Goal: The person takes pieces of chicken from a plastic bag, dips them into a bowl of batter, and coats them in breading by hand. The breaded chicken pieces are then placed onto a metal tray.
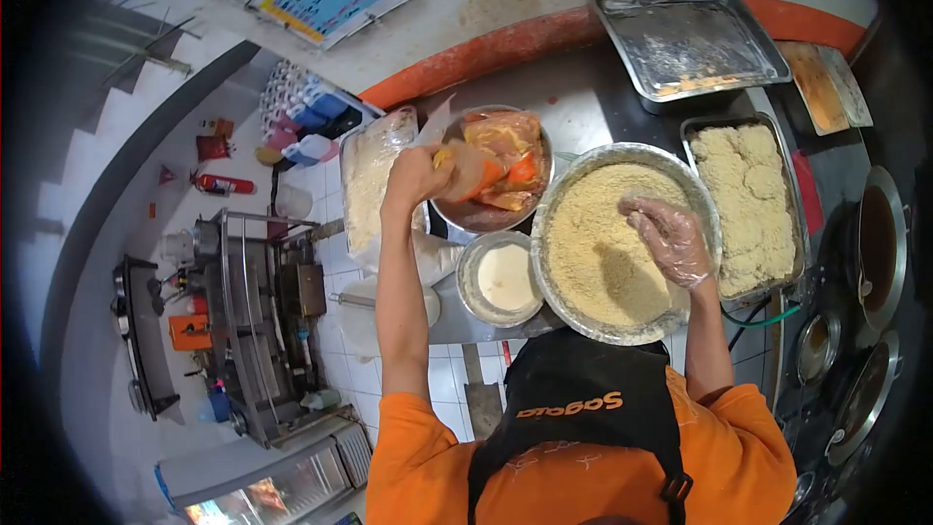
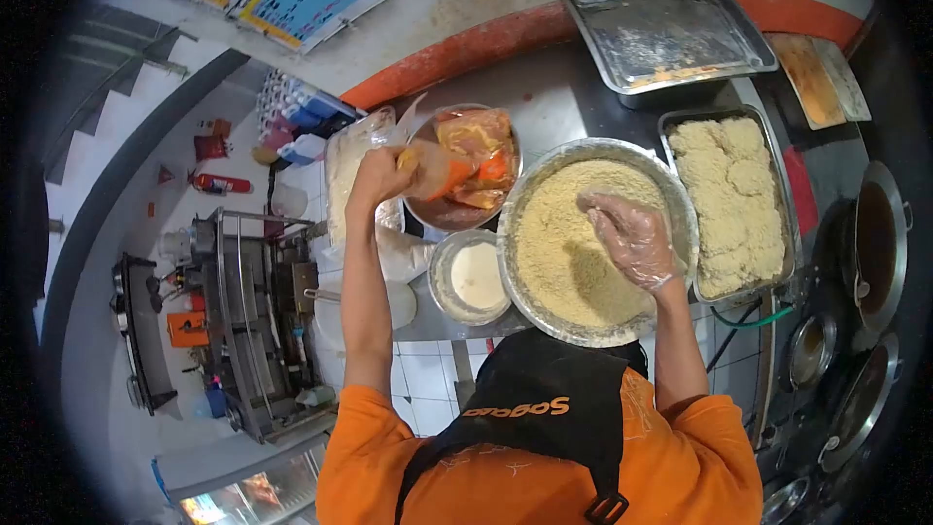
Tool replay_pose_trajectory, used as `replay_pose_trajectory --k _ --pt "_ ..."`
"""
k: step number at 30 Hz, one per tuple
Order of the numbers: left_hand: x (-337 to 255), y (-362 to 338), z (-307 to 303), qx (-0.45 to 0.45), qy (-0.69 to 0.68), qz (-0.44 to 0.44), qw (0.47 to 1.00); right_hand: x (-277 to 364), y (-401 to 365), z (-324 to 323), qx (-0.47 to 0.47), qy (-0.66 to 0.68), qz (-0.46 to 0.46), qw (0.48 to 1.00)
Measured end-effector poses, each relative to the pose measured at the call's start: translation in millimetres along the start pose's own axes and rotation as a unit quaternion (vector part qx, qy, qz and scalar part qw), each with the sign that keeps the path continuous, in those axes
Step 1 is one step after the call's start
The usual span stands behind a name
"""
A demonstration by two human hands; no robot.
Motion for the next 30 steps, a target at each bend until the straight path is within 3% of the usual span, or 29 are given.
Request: replay_pose_trajectory --k 5,7,9,12,14,15,17,19,21,23,24,26,27,29,30 --pt "-2 -6 -9 -0.032 0.008 -0.036 0.999 19 31 56 0.144 0.012 -0.033 0.989" --pt "-3 -6 -7 -0.025 0.006 -0.036 0.999 30 54 81 0.146 -0.047 -0.049 0.987" --pt "-6 -1 8 -0.008 -0.005 0.024 1.0 46 82 114 0.087 -0.076 -0.113 0.987" --pt "-8 0 15 0.005 -0.042 0.031 0.999 -8 127 177 0.057 -0.162 -0.127 0.977" --pt "4 -1 16 0.006 -0.072 0.032 0.997 -40 146 210 0.188 -0.111 -0.081 0.972" --pt "9 -2 7 -0.002 -0.069 0.027 0.997 -50 148 219 0.192 -0.11 -0.09 0.971" --pt "19 -12 -9 -0.024 -0.203 -0.014 0.979 -82 142 218 0.096 -0.058 0.042 0.993" --pt "25 -23 -17 -0.012 -0.244 -0.057 0.968 -61 134 204 0.103 -0.093 0.042 0.989" --pt "21 -31 -22 -0.049 -0.453 -0.016 0.89 -27 132 183 0.103 -0.134 0.039 0.985" --pt "14 -45 -16 -0.028 -0.437 -0.019 0.899 10 127 167 0.023 -0.052 -0.014 0.998" --pt "1 -51 -15 -0.038 -0.489 -0.016 0.871 16 126 164 0.024 -0.054 -0.012 0.998" --pt "-29 -69 -9 -0.055 -0.565 -0.038 0.823 23 119 167 0.079 0.131 0.015 0.988" --pt "-45 -75 0 -0.051 -0.567 -0.038 0.821 27 114 165 0.078 0.129 0.018 0.988" --pt "-67 -89 20 -0.126 -0.66 -0.071 0.737 40 95 158 0.029 0.024 -0.051 0.998" --pt "-78 -95 30 -0.124 -0.664 -0.075 0.734 45 87 153 0.013 0.045 -0.052 0.998"
Point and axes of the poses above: each hand's wrist, its own y-axis towards the middle knuckle, its own z-axis out of the palm, x = y × z, the point moved 5 cm from there along y, towards the middle knuckle, and after that the axes turned 1 degree about y, right-handed, at the moved point
